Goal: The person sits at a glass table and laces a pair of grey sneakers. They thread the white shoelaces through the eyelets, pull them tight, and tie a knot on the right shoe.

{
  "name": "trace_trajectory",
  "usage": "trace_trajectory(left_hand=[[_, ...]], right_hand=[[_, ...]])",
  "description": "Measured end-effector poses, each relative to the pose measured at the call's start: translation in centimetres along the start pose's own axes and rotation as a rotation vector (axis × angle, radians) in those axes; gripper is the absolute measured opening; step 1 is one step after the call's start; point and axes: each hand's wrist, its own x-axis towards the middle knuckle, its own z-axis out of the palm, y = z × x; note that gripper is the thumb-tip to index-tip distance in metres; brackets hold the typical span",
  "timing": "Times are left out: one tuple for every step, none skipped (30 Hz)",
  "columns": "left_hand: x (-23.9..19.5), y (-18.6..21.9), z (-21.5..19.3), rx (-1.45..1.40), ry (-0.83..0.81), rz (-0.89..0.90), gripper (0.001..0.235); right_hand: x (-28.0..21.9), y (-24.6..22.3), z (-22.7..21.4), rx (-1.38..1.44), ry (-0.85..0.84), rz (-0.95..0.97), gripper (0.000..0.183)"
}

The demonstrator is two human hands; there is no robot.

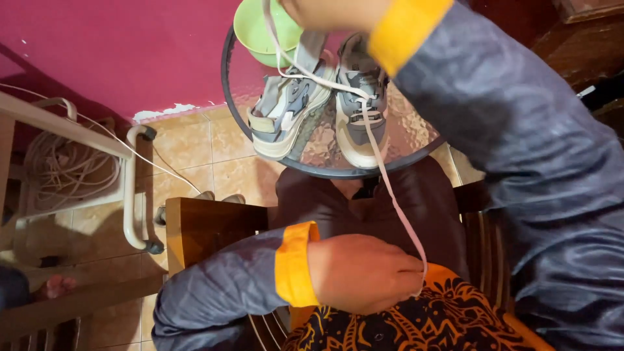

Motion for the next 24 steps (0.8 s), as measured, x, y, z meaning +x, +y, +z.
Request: trace_trajectory(left_hand=[[0.2,-0.6,0.5,0.03,-0.012,0.029,0.024],[0.3,-0.8,0.4,0.033,-0.008,0.032,0.024],[0.3,-1.1,0.3,0.032,-0.019,0.018,0.024],[0.3,-1.3,0.3,0.025,-0.035,0.004,0.025],[0.5,-1.6,0.5,0.021,-0.035,0.005,0.025],[0.6,-1.9,0.7,0.043,-0.016,0.001,0.028],[0.6,-2.1,0.8,0.064,0.002,-0.003,0.032],[0.6,-2.1,0.5,0.066,-0.001,0.003,0.032],[0.6,-2.1,0.3,0.079,0.037,0.018,0.024],[0.6,-2.0,0.0,0.097,0.088,0.028,0.017],[0.7,-2.4,-0.5,0.103,0.098,0.028,0.017],[0.7,-2.8,-0.8,0.066,0.122,0.048,0.02],[0.7,-3.1,-1.1,0.029,0.147,0.069,0.024],[0.7,-3.8,-1.4,0.025,0.144,0.07,0.024],[0.8,-4.4,-1.6,0.0,0.12,0.094,0.017],[0.9,-5.1,-1.9,-0.022,0.094,0.122,0.012],[0.9,-6.2,-1.9,-0.023,0.09,0.127,0.012],[0.8,-7.2,-2.0,-0.024,0.109,0.138,0.013],[0.7,-8.1,-2.1,-0.025,0.129,0.15,0.017],[0.7,-8.4,-4.5,-0.023,0.129,0.148,0.017],[0.7,-8.6,-7.0,0.013,0.249,0.081,0.022],[0.6,-8.7,-9.4,0.048,0.365,0.013,0.032],[-0.1,-11.0,-9.8,0.049,0.361,0.01,0.032],[-0.7,-13.4,-10.4,0.297,0.374,-0.23,0.035]], right_hand=[[-0.1,-2.3,-1.5,-0.071,-0.022,-0.003,0.04],[-1.7,-4.3,-4.5,-0.076,-0.024,-0.006,0.04],[-3.2,-6.3,-7.4,-0.028,-0.026,-0.096,0.035],[-5.0,-8.3,-10.1,0.026,-0.029,-0.182,0.032],[-6.5,-8.3,-10.4,0.028,-0.031,-0.18,0.032],[-8.1,-8.4,-10.8,0.171,-0.016,-0.241,0.032],[-9.7,-8.4,-11.1,0.315,0.001,-0.302,0.034],[-12.2,-8.3,-10.0,0.31,0.002,-0.298,0.034],[-14.7,-8.2,-8.9,0.572,-0.089,-0.353,0.041],[-16.8,-7.9,-7.9,0.835,-0.19,-0.417,0.049],[-17.8,-9.2,-8.3,0.829,-0.197,-0.425,0.049],[-19.1,-10.6,-8.5,0.856,-0.224,-0.432,0.057],[-20.5,-12.0,-8.6,0.883,-0.252,-0.44,0.064],[-21.2,-12.6,-8.3,0.886,-0.25,-0.435,0.064],[-21.9,-13.1,-8.0,0.886,-0.407,-0.37,0.037],[-22.6,-13.6,-7.7,0.879,-0.561,-0.303,0.019],[-23.6,-13.7,-7.0,0.879,-0.558,-0.296,0.019],[-24.5,-13.7,-6.3,0.925,-0.563,-0.265,0.021],[-25.3,-13.7,-5.6,0.972,-0.567,-0.233,0.026],[-26.5,-12.6,-4.7,0.972,-0.566,-0.237,0.026],[-27.6,-11.5,-3.7,1.052,-0.545,-0.156,0.02],[-28.8,-10.6,-2.6,1.133,-0.52,-0.073,0.017],[-29.8,-9.1,-2.8,1.136,-0.516,-0.075,0.017],[-30.8,-7.7,-3.0,1.221,-0.361,0.16,0.018]])
